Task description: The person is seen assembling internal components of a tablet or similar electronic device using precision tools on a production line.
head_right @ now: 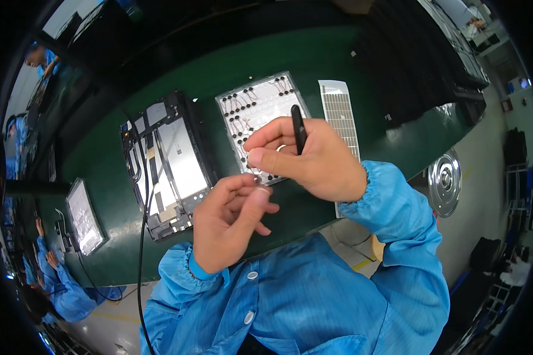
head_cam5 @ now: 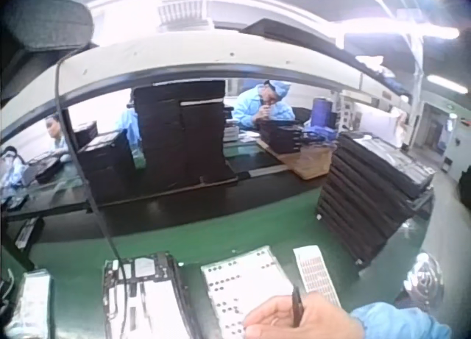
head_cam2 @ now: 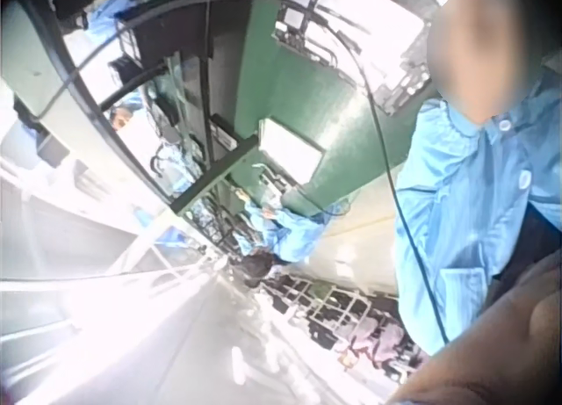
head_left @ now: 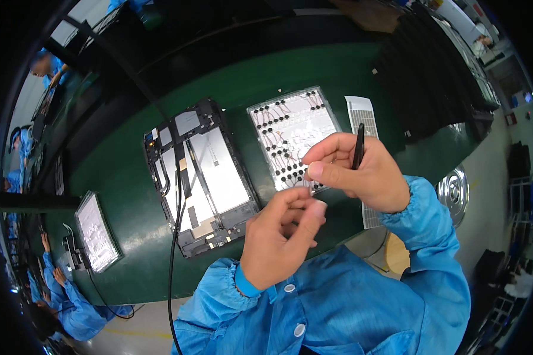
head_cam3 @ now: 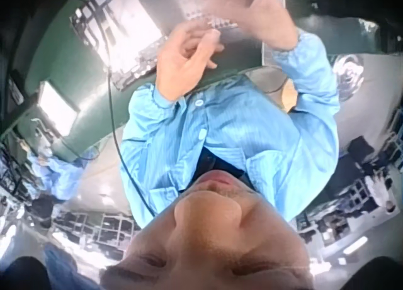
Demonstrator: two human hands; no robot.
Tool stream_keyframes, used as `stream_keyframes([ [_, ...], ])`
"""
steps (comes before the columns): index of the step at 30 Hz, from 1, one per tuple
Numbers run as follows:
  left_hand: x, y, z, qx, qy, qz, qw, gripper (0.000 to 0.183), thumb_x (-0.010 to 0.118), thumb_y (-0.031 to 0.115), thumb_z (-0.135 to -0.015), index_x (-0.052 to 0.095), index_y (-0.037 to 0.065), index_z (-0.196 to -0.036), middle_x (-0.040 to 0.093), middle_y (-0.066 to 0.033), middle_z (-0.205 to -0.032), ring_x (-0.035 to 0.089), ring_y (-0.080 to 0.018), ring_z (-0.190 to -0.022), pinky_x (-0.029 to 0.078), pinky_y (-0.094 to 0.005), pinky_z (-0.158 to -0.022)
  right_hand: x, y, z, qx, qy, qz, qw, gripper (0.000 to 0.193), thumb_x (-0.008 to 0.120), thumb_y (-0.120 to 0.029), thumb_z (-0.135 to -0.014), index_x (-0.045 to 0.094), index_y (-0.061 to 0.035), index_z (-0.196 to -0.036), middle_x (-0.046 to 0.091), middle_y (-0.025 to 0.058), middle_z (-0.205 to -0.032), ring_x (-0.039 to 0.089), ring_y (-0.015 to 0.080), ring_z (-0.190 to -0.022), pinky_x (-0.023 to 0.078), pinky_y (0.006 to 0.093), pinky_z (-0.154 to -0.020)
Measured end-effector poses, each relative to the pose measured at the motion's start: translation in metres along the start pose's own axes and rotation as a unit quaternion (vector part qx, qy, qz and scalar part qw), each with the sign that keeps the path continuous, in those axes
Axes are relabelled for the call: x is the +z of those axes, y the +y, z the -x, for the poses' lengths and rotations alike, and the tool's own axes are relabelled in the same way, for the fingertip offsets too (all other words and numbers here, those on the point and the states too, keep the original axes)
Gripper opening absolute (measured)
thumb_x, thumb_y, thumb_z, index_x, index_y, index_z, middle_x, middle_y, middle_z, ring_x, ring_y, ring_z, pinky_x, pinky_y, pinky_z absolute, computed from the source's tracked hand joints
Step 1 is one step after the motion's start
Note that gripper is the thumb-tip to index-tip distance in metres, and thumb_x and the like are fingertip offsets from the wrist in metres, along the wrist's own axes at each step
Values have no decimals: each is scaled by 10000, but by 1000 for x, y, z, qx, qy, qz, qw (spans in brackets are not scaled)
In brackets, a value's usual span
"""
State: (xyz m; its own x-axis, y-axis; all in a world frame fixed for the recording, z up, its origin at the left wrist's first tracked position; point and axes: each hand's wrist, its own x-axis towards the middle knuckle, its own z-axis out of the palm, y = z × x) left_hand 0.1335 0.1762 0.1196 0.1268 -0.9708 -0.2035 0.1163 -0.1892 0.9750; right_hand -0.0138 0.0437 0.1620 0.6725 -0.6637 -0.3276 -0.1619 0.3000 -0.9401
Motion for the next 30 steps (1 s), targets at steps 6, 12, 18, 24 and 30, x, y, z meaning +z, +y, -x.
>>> stream_keyframes([
  [6, 5, 4, 2, -2, 14, 14, 1000, 290, 630, 156, -1004, 613, -36, -1221, 728, -152, -985, 739, -177, -852, 597, -273, -583, 6, 6, 14, 0, 12, -32, 999, 301, 729, -157, -939, 649, 31, -1160, 696, 71, -961, 667, 120, -910, 550, 255, -815],
  [12, 1, 8, 3, 1, 12, 13, 1000, 285, 570, 139, -1037, 602, -82, -1214, 703, -183, -1019, 732, -223, -869, 580, -263, -578, 3, 20, 24, -42, 45, -1, 998, 268, 694, -131, -947, 642, 19, -1162, 686, 50, -971, 630, 54, -788, 506, 204, -704],
  [18, -2, 7, 2, 70, 5, -44, 997, 290, 561, 150, -1043, 607, -86, -1205, 708, -187, -1007, 735, -231, -850, 589, -275, -582, 3, 30, 44, -198, 104, 186, 957, 259, 731, -79, -899, 652, 5, -1130, 693, 9, -842, 382, -16, -517, 278, 192, -467],
  [24, 3, 0, 1, -48, -43, 131, 989, 284, 599, 159, -1031, 677, -64, -1188, 733, -123, -999, 711, -163, -890, 588, -270, -700, 2, 70, 24, -558, 167, 374, 722, 384, 782, -23, -817, 638, 11, -1170, 734, 140, -924, 577, 151, -503, 449, 248, -440],
  [30, 2, -4, -4, -14, -31, 142, 989, 279, 611, 153, -1026, 692, -72, -1169, 734, -132, -1027, 695, -162, -946, 569, -292, -844, -5, 73, 30, -566, 120, 475, 663, 401, 768, -21, -801, 635, 51, -1173, 740, 170, -1022, 553, 106, -509, 410, 233, -430],
])
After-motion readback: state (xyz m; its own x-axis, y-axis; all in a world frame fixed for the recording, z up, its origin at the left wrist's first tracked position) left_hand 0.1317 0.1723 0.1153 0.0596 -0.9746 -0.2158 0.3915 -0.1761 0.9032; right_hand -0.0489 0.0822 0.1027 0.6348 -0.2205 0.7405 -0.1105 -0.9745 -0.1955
